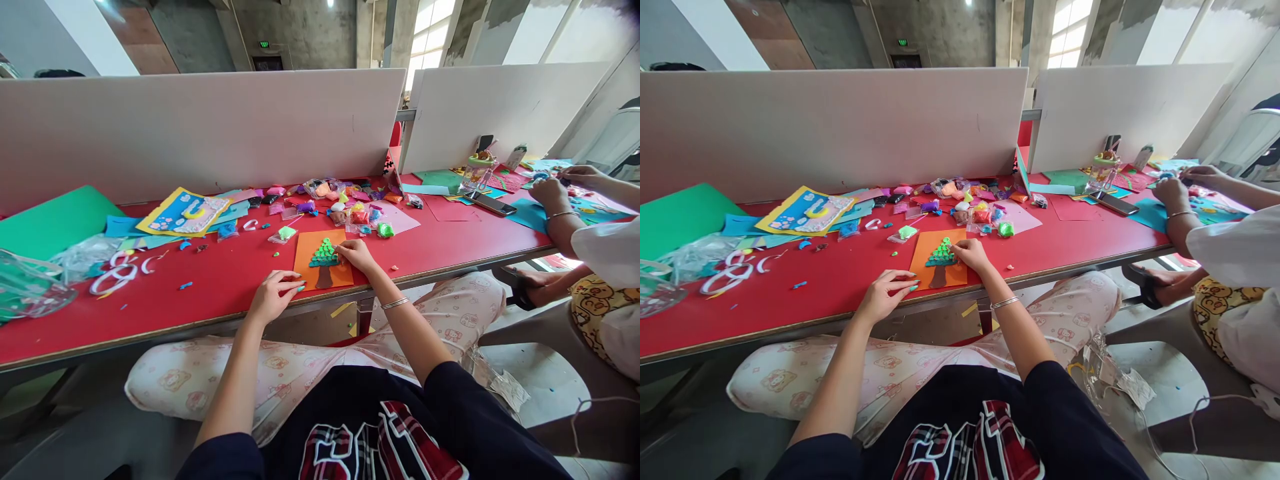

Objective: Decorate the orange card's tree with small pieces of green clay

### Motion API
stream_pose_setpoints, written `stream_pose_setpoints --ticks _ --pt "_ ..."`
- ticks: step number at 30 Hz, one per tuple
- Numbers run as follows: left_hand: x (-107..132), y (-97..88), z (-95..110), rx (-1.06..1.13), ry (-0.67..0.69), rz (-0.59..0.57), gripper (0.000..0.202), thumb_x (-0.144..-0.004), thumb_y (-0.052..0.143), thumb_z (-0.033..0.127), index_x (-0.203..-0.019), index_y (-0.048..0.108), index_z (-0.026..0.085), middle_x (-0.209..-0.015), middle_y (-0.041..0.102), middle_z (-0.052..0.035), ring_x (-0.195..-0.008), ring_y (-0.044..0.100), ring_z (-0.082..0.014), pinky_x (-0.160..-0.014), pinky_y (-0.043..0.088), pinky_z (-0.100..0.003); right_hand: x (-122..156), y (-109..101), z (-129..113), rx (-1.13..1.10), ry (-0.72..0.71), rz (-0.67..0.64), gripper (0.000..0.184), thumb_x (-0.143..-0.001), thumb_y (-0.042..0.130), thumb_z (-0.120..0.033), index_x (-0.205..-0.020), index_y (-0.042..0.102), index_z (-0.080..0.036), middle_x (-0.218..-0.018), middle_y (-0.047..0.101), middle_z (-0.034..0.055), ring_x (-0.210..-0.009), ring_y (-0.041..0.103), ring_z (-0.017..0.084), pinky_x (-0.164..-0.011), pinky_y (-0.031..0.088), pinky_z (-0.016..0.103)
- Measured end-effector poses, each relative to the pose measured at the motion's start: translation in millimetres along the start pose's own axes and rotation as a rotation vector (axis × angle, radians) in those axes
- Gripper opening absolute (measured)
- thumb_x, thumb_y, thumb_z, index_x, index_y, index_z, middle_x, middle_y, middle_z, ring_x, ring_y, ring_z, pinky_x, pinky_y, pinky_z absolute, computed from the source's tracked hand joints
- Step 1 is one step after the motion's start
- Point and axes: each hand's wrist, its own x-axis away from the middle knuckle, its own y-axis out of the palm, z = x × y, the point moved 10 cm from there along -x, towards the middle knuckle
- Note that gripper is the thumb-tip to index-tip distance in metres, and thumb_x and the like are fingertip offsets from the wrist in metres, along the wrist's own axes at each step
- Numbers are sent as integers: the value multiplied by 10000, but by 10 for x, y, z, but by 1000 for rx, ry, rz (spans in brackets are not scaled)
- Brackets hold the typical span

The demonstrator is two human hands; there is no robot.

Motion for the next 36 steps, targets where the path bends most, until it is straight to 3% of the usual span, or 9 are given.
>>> stream_pose_setpoints --ticks 6,15,19,30,36 --pt "25 -19 55 -4 5 -29 265 -871 542 340 -986 759 240 -1030 721 -71 -987 619 -230 -901 539 -416 3 2 -1 -9 -4 1 303 -799 605 -368 -599 621 -141 -507 582 8 -449 540 105 -476 397 211" --pt "231 -117 136 -61 -61 -12 412 -733 492 212 -1125 615 189 -1137 695 -78 -1155 598 -275 -1003 452 -448 22 -3 -17 -14 18 0 302 -791 612 -350 -567 595 -148 -499 574 5 -449 536 105 -478 404 212" --pt "294 -68 261 -109 0 -23 434 -737 494 218 -1165 555 190 -1154 694 -79 -1182 583 -283 -992 439 -440 23 -7 -10 -9 21 3 275 -786 613 -340 -591 617 -146 -512 583 5 -455 538 105 -482 406 210" --pt "285 -33 441 -278 144 -4 433 -747 478 242 -1165 572 172 -1162 674 -92 -1162 584 -274 -960 433 -397 19 10 -1 -13 28 -12 284 -797 608 -348 -600 613 -144 -511 581 3 -455 544 100 -485 403 203" --pt "299 -2 473 -345 149 -12 433 -744 487 289 -1149 588 173 -1170 665 -110 -1151 590 -287 -959 431 -405 14 11 -2 -11 13 -13 294 -789 609 -361 -591 607 -144 -511 581 0 -455 542 102 -487 406 206"
